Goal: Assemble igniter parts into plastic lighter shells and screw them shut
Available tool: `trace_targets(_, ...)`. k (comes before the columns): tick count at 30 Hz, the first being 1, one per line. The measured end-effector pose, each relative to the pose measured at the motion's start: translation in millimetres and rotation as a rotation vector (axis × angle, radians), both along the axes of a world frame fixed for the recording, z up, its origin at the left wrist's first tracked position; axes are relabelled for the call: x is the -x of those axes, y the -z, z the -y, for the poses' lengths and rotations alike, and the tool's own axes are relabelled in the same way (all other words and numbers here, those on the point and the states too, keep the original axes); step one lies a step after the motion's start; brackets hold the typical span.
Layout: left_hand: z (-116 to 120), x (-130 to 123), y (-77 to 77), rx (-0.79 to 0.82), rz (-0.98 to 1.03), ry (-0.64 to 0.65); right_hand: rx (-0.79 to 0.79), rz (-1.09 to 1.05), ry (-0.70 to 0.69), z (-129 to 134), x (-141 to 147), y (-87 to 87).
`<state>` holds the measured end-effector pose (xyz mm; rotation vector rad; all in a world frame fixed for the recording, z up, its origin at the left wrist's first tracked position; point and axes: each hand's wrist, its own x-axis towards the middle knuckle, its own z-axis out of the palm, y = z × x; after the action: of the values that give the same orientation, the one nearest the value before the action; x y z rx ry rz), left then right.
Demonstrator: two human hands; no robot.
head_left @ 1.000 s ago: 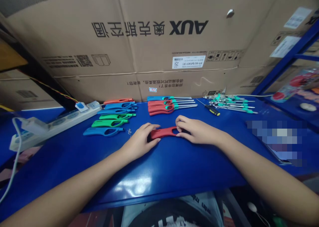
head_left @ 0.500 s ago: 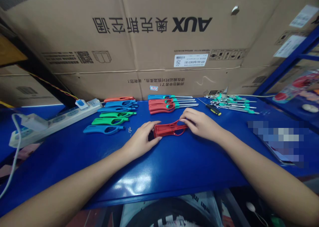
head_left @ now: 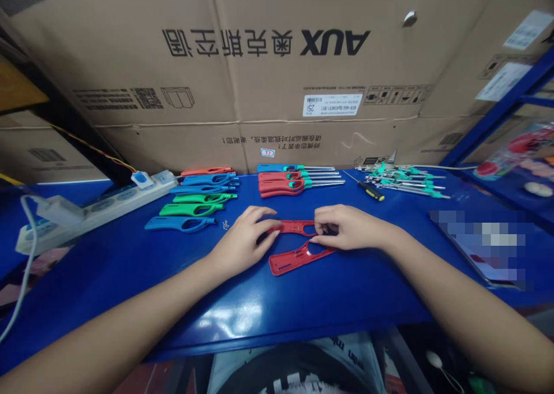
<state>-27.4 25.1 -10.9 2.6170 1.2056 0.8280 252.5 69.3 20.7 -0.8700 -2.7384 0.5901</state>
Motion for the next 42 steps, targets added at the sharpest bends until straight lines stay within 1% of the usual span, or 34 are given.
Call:
trace_targets(4,10.1,-4.4,-13.9,0.039,-0.122,0.054,0.006,-0.023,-0.024,2.5,-0.4,-3.0)
trace_targets(7,15.1,-5.9,-18.8,0.067,-0.175,0.074,0.013,0.004,-0.038,2.4,1.6,-0.6)
trace_targets(9,14.6,-5.5,-17.8,0.073,-0.152,0.085,0.003,0.011,-0.035,1.2,2.7,1.8)
trace_targets(13,7.3,-3.2,-9.8,0.107,-0.09,0.087,-0.041,0.02,-0.02,-1.3,3.1,5.0)
trace_targets(16,2.8,-1.7,-5.4,0.107,-0.081,0.084,-0.092,0.025,-0.006,-1.7,2.6,6.0)
trace_targets(24,6.5,-1.0,-8.5,0.096,-0.164,0.032,-0.143,0.05,-0.011,-1.2,1.4,4.8)
trace_targets(31,4.0,-0.6,-5.1,0.095,-0.147,0.033,-0.156,0.052,-0.012,0.3,4.0,4.6)
trace_targets(34,4.0,-1.0,-6.2,0.083,-0.145,0.019,-0.169,0.014,0.002,-1.6,2.4,4.8)
trace_targets(36,5.4,-1.5,-8.9,0.057,-0.149,0.003,-0.218,-0.022,0.06,-7.2,-2.3,5.0)
trace_targets(37,6.4,-1.9,-10.7,0.041,-0.148,-0.006,-0.255,-0.031,0.117,-11.5,-6.0,5.1)
trace_targets(39,9.2,-3.1,-14.2,0.013,-0.144,-0.013,-0.331,-0.027,0.29,-22.6,-16.2,5.0)
trace_targets(41,12.4,-4.6,-16.5,0.009,-0.147,0.001,-0.365,-0.014,0.521,-35.7,-29.8,4.6)
trace_targets(42,13.9,-5.4,-16.8,0.014,-0.155,0.014,-0.379,-0.013,0.613,-42.5,-37.5,4.5)
